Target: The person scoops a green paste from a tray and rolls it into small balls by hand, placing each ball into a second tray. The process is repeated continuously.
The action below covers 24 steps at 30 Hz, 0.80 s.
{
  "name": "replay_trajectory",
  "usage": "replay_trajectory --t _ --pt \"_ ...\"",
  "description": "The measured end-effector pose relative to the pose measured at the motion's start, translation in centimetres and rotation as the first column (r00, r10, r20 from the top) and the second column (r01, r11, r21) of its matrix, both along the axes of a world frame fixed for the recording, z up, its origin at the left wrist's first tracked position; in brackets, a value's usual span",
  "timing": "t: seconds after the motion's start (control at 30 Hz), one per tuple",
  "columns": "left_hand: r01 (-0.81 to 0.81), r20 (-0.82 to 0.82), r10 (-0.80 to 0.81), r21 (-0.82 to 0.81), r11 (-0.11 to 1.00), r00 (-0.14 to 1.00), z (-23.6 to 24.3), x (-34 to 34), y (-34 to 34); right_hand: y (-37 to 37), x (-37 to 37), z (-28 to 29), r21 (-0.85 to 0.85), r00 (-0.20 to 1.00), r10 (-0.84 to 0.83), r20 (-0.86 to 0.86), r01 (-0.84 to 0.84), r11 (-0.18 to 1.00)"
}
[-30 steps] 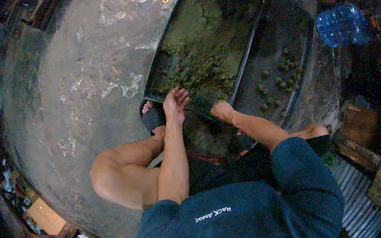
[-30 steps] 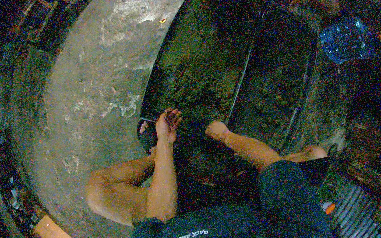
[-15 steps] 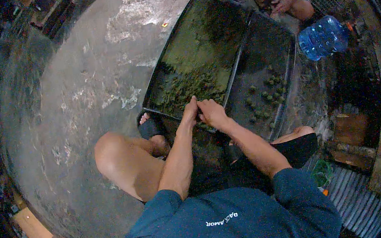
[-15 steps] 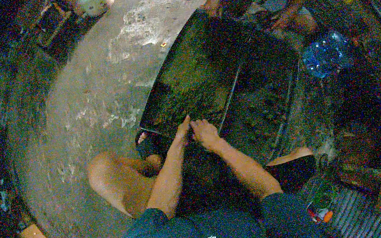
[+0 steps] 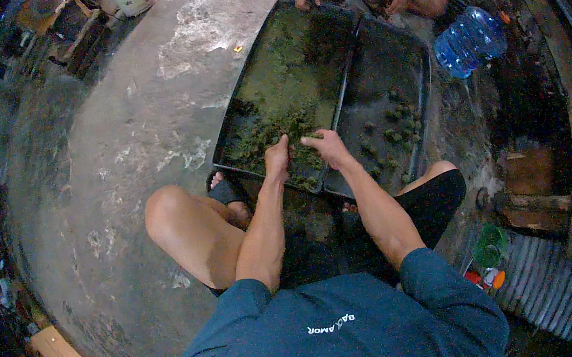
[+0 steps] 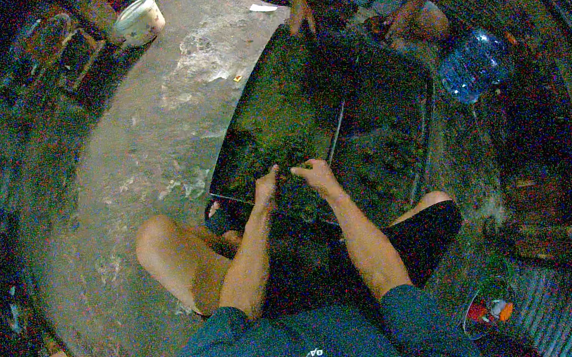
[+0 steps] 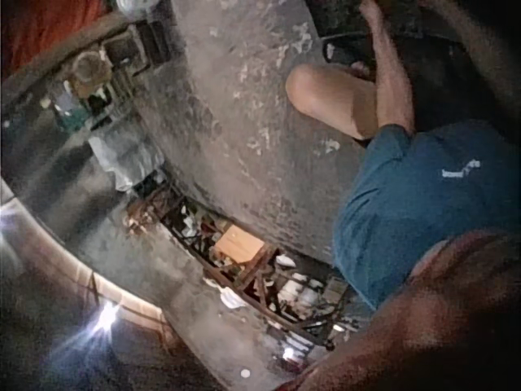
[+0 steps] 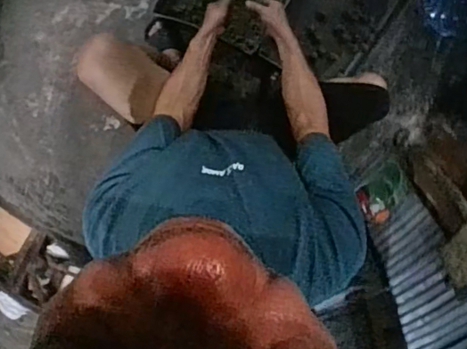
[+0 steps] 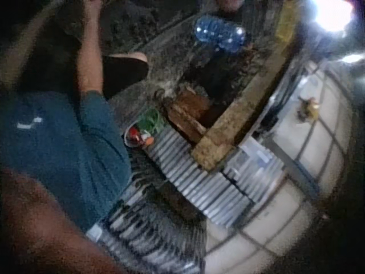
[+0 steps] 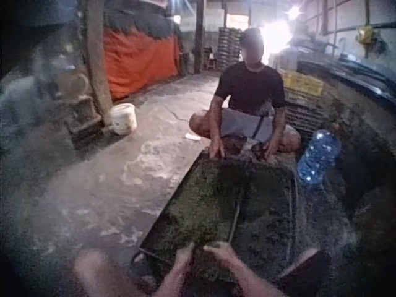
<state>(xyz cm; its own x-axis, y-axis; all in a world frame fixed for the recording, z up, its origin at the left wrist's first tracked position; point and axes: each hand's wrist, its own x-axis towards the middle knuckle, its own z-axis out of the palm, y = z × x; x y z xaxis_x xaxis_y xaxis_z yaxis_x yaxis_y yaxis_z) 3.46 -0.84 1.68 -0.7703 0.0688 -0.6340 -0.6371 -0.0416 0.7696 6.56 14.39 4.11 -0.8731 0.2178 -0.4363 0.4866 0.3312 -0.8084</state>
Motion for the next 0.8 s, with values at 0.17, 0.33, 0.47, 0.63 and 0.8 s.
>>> replay_trajectory --t 0.17,0.33,0.47,0.63,0.8 --pt "0.135 -0.063 -0.153 -0.221 0.966 0.986 -0.8 0.9 -0.2 -2.8 0.1 2.1 0.37 0.985 0.156 0.08 -0.175 0.913" --pt "0.043 0.11 -0.041 -0.019 0.999 0.993 -5.5 0.7 0.5 -4.1 1.1 -0.4 0.528 0.903 0.415 -0.113 -0.3 0.795" --pt "0.2 0.027 -0.199 -0.057 0.978 0.98 -3.1 0.4 1.6 -3.4 0.5 0.6 0.628 0.813 0.573 0.101 -0.499 0.597" --pt "0.105 -0.203 -0.154 -0.233 0.967 0.967 -4.7 -0.6 1.0 -2.6 0.2 0.3 0.422 0.905 0.365 -0.22 -0.249 0.872" --pt "0.034 -0.36 -0.189 -0.395 0.918 0.913 -1.5 -2.0 0.8 0.2 -1.7 0.5 0.086 0.996 -0.087 -0.035 0.09 0.992"
